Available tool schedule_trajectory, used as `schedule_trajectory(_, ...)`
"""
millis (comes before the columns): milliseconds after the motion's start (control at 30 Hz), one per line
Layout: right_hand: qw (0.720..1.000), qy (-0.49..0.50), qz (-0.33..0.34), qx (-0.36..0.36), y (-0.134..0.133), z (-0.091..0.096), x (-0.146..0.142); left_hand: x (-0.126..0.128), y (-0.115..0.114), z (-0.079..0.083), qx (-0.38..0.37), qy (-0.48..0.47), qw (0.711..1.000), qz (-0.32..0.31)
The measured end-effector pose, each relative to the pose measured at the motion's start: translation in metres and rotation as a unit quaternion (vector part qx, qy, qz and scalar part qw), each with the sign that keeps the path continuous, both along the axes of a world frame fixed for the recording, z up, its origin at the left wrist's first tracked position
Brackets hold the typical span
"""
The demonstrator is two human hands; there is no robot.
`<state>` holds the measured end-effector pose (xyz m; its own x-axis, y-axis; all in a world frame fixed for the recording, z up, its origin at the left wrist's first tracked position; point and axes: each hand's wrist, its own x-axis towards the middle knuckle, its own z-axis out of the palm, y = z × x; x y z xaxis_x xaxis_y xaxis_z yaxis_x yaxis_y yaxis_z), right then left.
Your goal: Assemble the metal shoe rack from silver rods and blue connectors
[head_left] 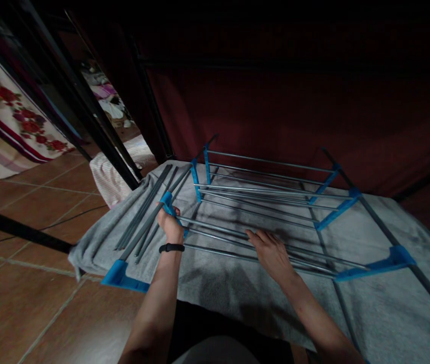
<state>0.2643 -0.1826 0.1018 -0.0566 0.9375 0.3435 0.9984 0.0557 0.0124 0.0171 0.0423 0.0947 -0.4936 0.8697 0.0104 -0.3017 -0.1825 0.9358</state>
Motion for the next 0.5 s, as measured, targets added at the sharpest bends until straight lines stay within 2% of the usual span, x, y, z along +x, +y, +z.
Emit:
schedule_trajectory(67,1.000,0.005,0.000,-0.004,0.0010,0.0007,0.0003,0.0024,-0.0006,0.0021,-0.006,-0.007,1.000,0.017)
schedule_trajectory(300,1.000,0.008,0.008,-0.011,0.0026,0.0037,0.0004,0.0061,-0.0035,0.0076,-0.010,-0.029,1.000,0.005)
schedule_trajectory(500,1.000,0.019,-0.003,-0.014,0.0061,0.0015,-0.0012,0.0034,-0.0078,0.0060,-0.015,0.038,0.999,-0.024)
